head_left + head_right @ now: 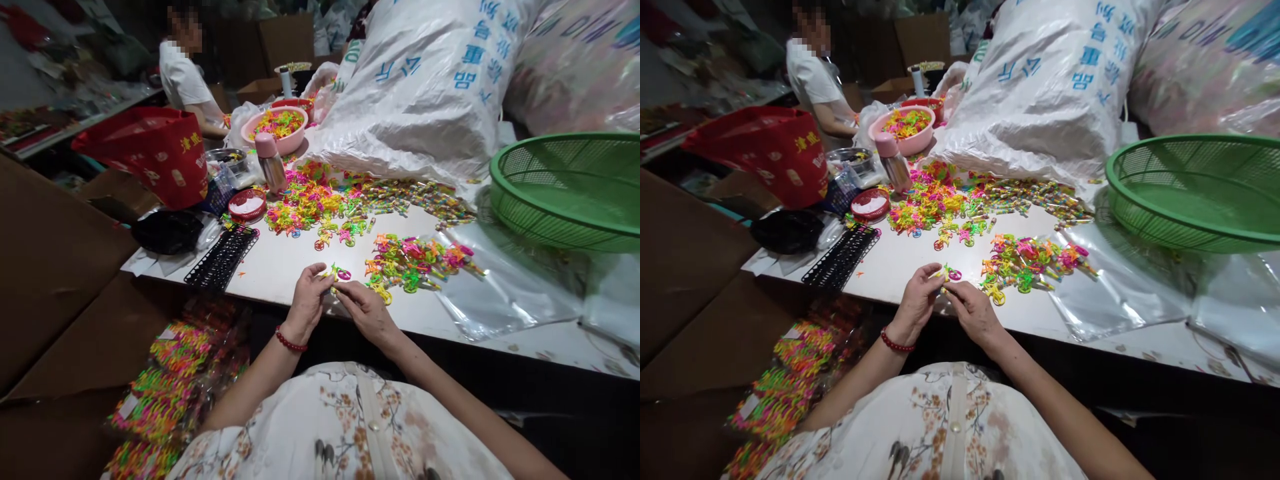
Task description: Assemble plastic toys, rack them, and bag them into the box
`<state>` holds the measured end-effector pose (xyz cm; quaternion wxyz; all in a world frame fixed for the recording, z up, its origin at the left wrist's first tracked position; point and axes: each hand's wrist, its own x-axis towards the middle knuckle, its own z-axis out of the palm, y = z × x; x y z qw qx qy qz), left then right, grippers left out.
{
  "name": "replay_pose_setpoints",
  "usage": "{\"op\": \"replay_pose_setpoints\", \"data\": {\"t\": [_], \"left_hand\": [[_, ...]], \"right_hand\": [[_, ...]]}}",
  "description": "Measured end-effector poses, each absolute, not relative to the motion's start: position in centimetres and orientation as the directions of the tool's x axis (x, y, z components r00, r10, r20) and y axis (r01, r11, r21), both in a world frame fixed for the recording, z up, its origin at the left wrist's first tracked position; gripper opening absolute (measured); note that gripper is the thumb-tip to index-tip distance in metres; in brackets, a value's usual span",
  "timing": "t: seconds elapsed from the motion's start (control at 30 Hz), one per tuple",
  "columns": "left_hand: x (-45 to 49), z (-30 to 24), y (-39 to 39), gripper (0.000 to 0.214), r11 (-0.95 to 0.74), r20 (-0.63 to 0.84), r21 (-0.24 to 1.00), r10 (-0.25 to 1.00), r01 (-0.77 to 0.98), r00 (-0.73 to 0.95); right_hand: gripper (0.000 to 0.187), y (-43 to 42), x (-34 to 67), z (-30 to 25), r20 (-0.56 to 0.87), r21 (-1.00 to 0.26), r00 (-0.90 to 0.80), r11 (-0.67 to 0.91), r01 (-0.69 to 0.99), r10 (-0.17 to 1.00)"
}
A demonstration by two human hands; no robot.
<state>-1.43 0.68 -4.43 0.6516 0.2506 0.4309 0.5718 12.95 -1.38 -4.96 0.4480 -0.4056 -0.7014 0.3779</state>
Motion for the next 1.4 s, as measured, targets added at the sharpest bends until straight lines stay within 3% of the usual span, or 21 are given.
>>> {"op": "replay_pose_setpoints", "data": {"t": [0.13,0.33,0.57,0.77,0.9,1.17,1.4], "left_hand": [[-1.3,-4.7,0.9,0.033,0.385,-0.379,0.743,0.916,-0.548,0.13],[-0.8,-4.7,0.5,0.035,0.336,-0.381,0.806,0.925,-0.487,0.007],[0.1,-4.3,-0.4,0.035,0.204,-0.214,0.96,0.976,-0.191,-0.03],[0.3,-4.9,-0.4,0.039,0.206,-0.214,0.975,0.971,-0.082,-0.105],[0.5,-5.5,-0.6,0.036,0.146,-0.127,0.987,0.963,0.063,-0.236],[1.0,-6.2,-1.1,0.036,0.121,-0.087,0.989,0.941,0.084,-0.326],[0.9,-6.1,1.1,0.037,0.081,-0.05,0.986,0.978,0.148,-0.201]], "right_hand": [[0.021,-1.7,13.0,-5.3,0.211,-0.932,-0.218,0.263,0.249,0.953],[0.027,-1.2,13.7,-5.9,0.023,-0.976,-0.079,0.039,0.216,0.997],[0.034,-1.1,13.4,-5.7,-0.048,-0.996,-0.086,-0.042,0.076,0.995],[0.031,-1.5,13.5,-5.7,-0.001,-0.999,-0.105,0.005,0.049,0.994],[0.026,-1.7,13.5,-5.6,0.041,-0.997,-0.126,0.049,0.064,0.991],[0.017,-2.5,12.9,-4.6,0.188,-0.925,-0.192,0.239,0.295,0.963],[0.017,-1.5,15.9,-4.1,0.258,-0.831,-0.152,0.299,0.47,0.954]]}}
